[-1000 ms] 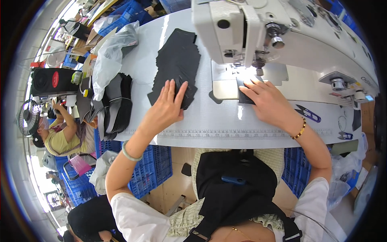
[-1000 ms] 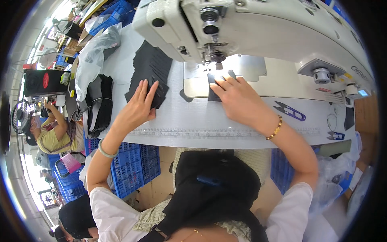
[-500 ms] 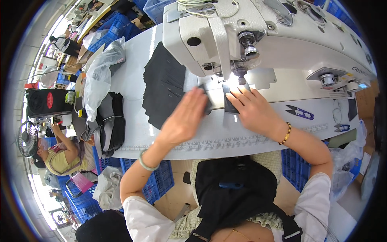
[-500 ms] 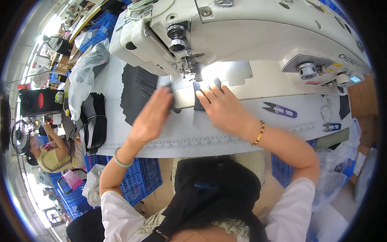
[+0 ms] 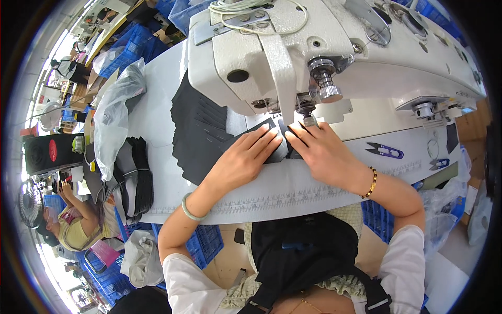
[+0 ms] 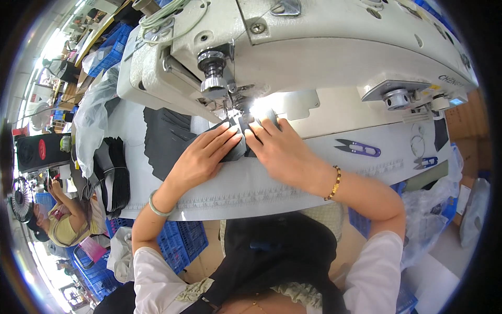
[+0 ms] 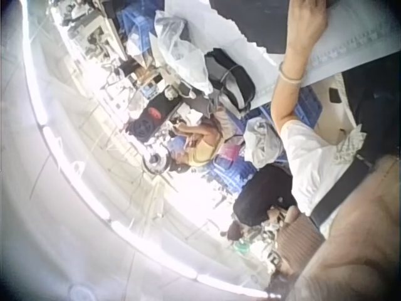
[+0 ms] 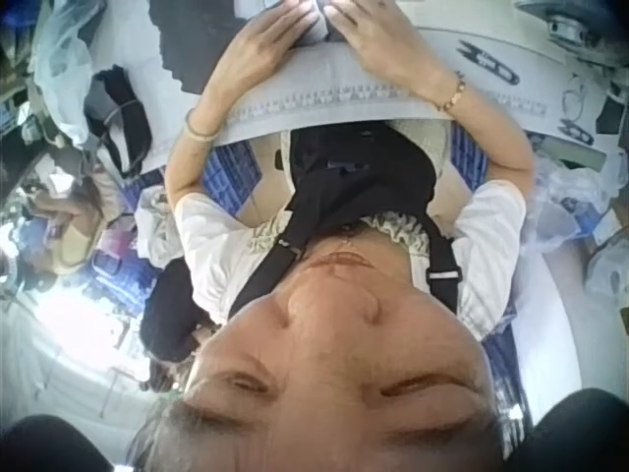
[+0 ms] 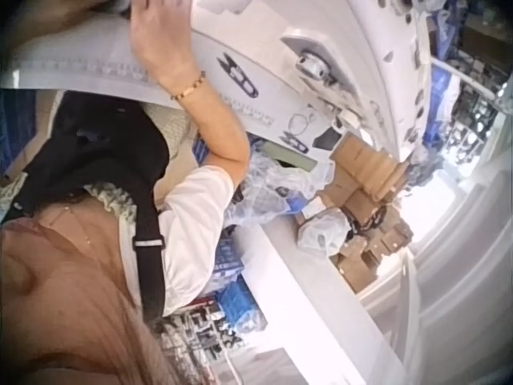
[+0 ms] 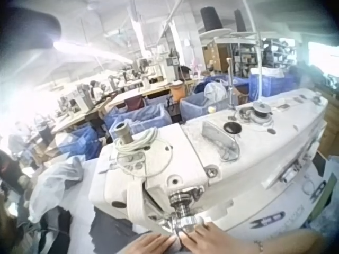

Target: Sewing black shoe components together using an industrial sewing machine.

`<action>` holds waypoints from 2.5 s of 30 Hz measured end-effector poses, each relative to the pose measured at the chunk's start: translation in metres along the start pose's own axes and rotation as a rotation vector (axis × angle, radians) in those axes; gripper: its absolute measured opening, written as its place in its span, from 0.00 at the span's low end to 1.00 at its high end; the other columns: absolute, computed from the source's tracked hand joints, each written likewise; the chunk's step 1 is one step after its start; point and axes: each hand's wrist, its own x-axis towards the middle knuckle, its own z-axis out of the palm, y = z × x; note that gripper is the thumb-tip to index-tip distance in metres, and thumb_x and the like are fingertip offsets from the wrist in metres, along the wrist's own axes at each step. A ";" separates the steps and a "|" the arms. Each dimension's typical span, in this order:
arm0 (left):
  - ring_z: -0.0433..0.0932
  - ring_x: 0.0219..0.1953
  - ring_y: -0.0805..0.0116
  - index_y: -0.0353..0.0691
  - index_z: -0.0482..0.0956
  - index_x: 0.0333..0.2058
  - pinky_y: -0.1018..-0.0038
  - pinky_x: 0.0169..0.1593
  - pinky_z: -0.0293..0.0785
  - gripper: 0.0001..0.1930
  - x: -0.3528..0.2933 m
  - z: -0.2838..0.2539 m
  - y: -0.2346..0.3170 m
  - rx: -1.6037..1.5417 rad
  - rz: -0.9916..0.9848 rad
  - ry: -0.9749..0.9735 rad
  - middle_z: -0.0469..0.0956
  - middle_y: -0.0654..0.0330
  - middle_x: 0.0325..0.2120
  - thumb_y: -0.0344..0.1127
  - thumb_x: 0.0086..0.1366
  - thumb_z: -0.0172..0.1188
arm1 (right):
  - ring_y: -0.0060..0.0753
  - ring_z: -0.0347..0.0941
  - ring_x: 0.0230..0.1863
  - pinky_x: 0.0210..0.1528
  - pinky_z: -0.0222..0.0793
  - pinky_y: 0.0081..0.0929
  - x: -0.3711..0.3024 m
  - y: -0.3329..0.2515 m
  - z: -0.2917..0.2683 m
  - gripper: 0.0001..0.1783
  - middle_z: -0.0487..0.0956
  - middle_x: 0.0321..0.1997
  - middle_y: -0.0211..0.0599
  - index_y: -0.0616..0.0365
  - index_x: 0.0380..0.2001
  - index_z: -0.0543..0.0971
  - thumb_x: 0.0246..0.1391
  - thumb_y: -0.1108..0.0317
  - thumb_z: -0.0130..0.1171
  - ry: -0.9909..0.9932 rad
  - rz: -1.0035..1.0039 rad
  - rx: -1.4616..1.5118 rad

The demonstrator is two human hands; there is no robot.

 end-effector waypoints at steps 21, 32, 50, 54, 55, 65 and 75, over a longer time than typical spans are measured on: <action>0.74 0.42 0.55 0.38 0.72 0.54 0.64 0.51 0.72 0.37 -0.001 0.000 -0.013 -0.132 0.014 0.039 0.72 0.55 0.51 0.23 0.36 0.56 | 0.41 0.63 0.55 0.59 0.57 0.41 0.003 -0.001 -0.003 0.23 0.73 0.42 0.41 0.69 0.50 0.69 0.50 0.70 0.49 -0.014 0.033 0.012; 0.70 0.56 0.55 0.36 0.73 0.53 0.64 0.62 0.65 0.33 0.003 -0.005 -0.010 -0.194 -0.102 -0.088 0.73 0.54 0.51 0.24 0.41 0.57 | 0.41 0.63 0.54 0.59 0.57 0.42 0.003 -0.001 -0.002 0.23 0.72 0.41 0.42 0.70 0.50 0.70 0.49 0.71 0.49 -0.033 0.017 -0.038; 0.75 0.45 0.60 0.46 0.73 0.52 0.69 0.46 0.75 0.34 0.012 -0.003 -0.027 -0.124 -0.138 -0.023 0.72 0.61 0.50 0.25 0.39 0.62 | 0.43 0.64 0.47 0.55 0.58 0.41 0.011 0.016 0.014 0.10 0.73 0.32 0.44 0.66 0.33 0.77 0.50 0.71 0.51 0.080 -0.008 -0.014; 0.75 0.42 0.60 0.47 0.72 0.53 0.69 0.45 0.75 0.35 0.010 -0.002 -0.028 -0.115 -0.138 -0.006 0.72 0.61 0.49 0.25 0.39 0.62 | 0.44 0.66 0.45 0.54 0.59 0.42 0.012 0.015 0.012 0.07 0.73 0.31 0.44 0.64 0.28 0.76 0.49 0.72 0.51 0.074 -0.021 -0.025; 0.75 0.42 0.60 0.47 0.72 0.53 0.69 0.45 0.75 0.35 0.011 -0.002 -0.028 -0.116 -0.137 -0.006 0.72 0.61 0.49 0.25 0.39 0.62 | 0.44 0.66 0.45 0.54 0.59 0.42 0.011 0.015 0.011 0.07 0.73 0.31 0.44 0.64 0.28 0.76 0.49 0.72 0.51 0.073 -0.021 -0.025; 0.75 0.38 0.59 0.48 0.74 0.52 0.68 0.43 0.75 0.34 0.011 -0.001 -0.025 -0.157 -0.187 -0.053 0.73 0.60 0.46 0.24 0.39 0.60 | 0.43 0.67 0.45 0.51 0.61 0.40 0.007 0.017 0.012 0.13 0.73 0.34 0.45 0.64 0.36 0.77 0.46 0.71 0.54 0.084 -0.044 0.003; 0.76 0.41 0.58 0.50 0.78 0.47 0.66 0.41 0.76 0.31 0.014 0.001 -0.028 -0.197 -0.228 0.014 0.72 0.61 0.47 0.23 0.38 0.64 | 0.39 0.68 0.46 0.55 0.59 0.43 0.004 0.023 0.016 0.18 0.74 0.38 0.42 0.57 0.46 0.75 0.48 0.70 0.54 0.079 -0.107 -0.149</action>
